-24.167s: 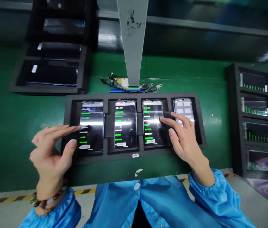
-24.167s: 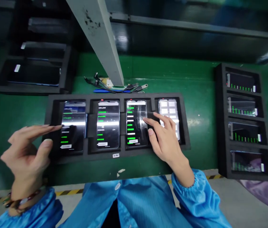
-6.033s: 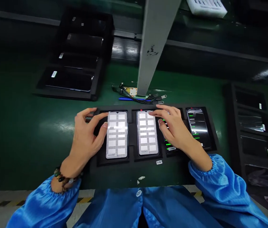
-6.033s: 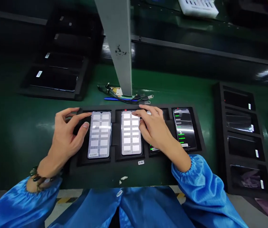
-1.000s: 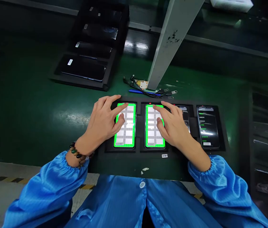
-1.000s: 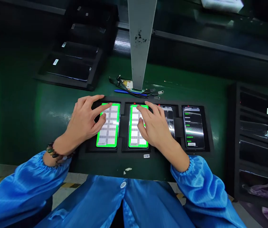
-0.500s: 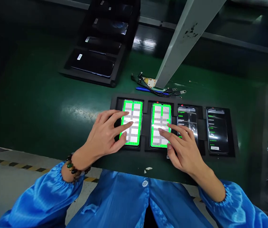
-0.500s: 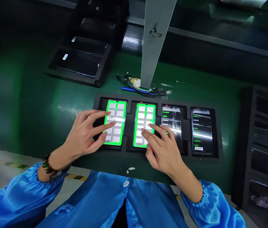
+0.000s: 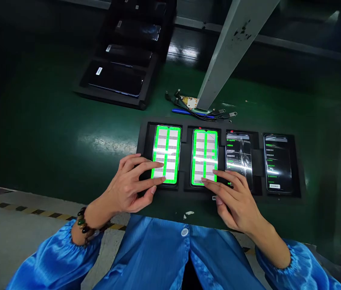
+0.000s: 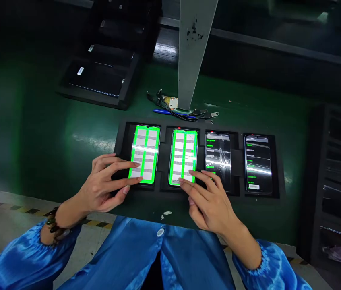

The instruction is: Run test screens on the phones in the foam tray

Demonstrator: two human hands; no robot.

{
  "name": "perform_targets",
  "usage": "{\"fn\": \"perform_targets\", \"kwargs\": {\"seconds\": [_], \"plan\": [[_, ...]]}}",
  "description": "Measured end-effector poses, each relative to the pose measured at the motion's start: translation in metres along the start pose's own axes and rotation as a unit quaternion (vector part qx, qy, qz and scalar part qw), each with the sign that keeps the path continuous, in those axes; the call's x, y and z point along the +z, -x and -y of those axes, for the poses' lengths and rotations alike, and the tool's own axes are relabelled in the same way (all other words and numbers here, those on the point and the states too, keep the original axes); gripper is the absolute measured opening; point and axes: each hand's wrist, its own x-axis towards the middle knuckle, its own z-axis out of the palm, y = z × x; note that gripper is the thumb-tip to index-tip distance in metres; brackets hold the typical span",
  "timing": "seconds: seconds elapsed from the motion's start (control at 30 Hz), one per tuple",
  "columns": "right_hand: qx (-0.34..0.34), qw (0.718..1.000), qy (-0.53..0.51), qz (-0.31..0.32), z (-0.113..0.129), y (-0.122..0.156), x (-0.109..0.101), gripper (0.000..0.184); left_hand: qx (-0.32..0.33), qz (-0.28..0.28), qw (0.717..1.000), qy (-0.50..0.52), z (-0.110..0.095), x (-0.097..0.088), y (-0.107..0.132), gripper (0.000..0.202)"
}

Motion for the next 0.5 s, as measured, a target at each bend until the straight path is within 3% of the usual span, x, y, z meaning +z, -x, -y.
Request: {"fn": "perform_targets", "kwargs": {"seconds": [0.1, 0.27, 0.5], "plan": [[0.026, 1.0, 0.011, 0.009, 0.003, -0.009, 0.001, 0.061, -0.03, -0.024, 0.998, -0.048, 0.003, -0.005, 0.004, 0.034], [0.008, 0.999, 0.003, 0.042, 0.009, -0.027, 0.005, 0.052, -0.037, -0.037, 0.995, -0.081, 0.003, -0.011, 0.006, 0.031], [0.046, 0.999, 0.024, 0.0, -0.001, -0.005, -0.01, 0.05, 0.013, 0.038, 0.999, -0.032, -0.015, -0.003, -0.027, 0.036]]}}
